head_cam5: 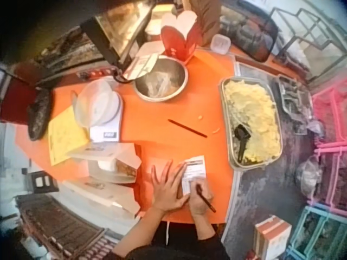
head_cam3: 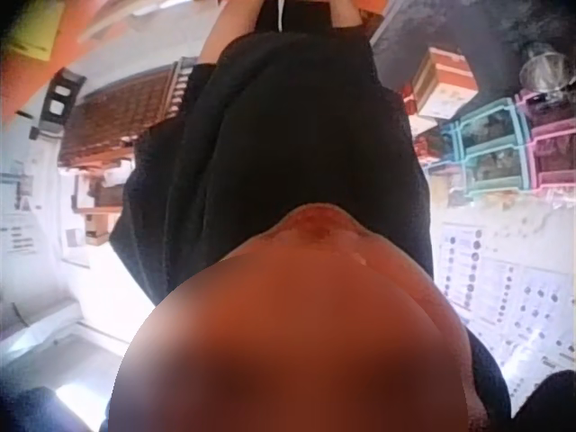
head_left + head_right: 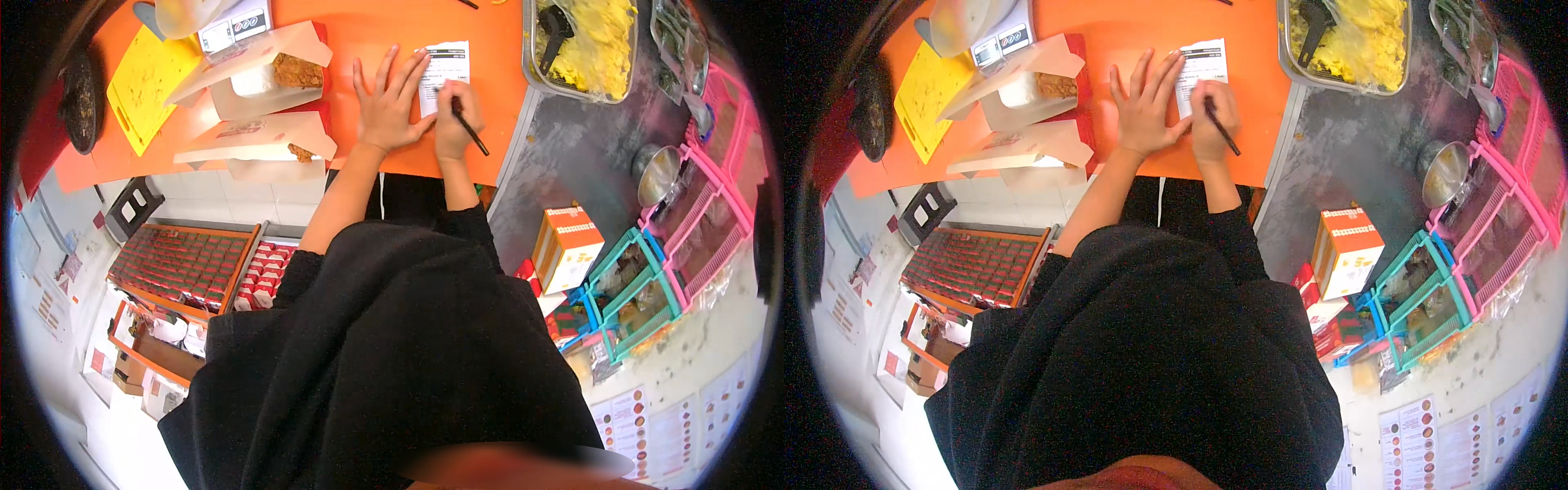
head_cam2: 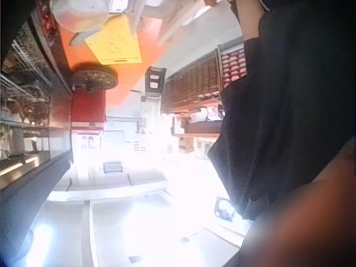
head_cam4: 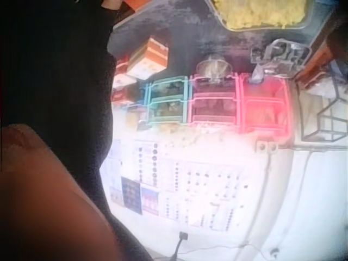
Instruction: The person prepares food orders by putting rice and fried chicken into boxes, marking receipts with a pen, and organizing the boxes on a counter.
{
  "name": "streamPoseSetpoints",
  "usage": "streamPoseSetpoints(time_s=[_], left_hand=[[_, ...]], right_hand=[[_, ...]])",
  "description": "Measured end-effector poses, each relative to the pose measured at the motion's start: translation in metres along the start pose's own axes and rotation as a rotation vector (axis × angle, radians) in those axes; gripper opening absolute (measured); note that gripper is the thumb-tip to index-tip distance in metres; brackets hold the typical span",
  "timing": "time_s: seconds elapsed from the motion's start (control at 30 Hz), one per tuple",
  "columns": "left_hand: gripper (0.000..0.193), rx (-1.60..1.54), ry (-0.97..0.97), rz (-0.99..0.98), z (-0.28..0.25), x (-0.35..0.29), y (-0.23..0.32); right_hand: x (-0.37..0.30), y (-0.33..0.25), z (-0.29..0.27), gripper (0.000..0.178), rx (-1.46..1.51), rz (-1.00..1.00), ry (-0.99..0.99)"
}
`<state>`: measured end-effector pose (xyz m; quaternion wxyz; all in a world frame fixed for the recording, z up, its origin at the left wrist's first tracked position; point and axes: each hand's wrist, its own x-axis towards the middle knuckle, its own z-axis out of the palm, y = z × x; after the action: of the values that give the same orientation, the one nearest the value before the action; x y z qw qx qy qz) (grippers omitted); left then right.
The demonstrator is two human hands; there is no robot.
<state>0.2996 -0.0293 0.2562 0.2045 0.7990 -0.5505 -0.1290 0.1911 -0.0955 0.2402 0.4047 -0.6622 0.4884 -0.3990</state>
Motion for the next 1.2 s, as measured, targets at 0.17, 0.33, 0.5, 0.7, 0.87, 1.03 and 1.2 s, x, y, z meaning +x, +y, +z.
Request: streamPoseSetpoints(time_s=[0.17, 0.33, 0.5, 0.7, 0.87, 1.03, 1.2], left_hand=[[0.095, 0.013, -0.008, -0.003, 0.001, -0.003, 0.001], [0.095, -0.006, 0.014, -0.002, 0.002, -0.003, 0.001], [0.099, 0.012, 0.009, 0.004, 0.002, -0.002, 0.004], [0.102, 0.033, -0.009, -0.001, -0.002, -0.003, 0.0], [0.1, 0.034, -0.029, 0.03, -0.008, 0.005, 0.003], [0.088, 0.066, -0.055, 0.117, 0.001, 0.007, -0.001], [0.082, 0.162, -0.032, 0.133, 0.006, -0.001, 0.009]], right_hand=[[-0.007, 0.005, -0.002, 0.011, 0.034, -0.003, -0.039], [-0.007, 0.004, -0.007, 0.014, 0.036, 0.083, -0.009], [-0.003, 0.002, -0.008, 0.018, 0.017, 0.092, 0.094], [-0.008, 0.013, -0.005, 0.016, 0.049, 0.195, 0.118], [0.011, -0.003, -0.032, 0.004, 0.05, 0.009, 0.06], [0.004, 0.042, -0.06, 0.05, -0.323, -0.486, -0.438], [0.061, -0.026, -0.118, 0.034, -0.243, -0.506, -0.247]])
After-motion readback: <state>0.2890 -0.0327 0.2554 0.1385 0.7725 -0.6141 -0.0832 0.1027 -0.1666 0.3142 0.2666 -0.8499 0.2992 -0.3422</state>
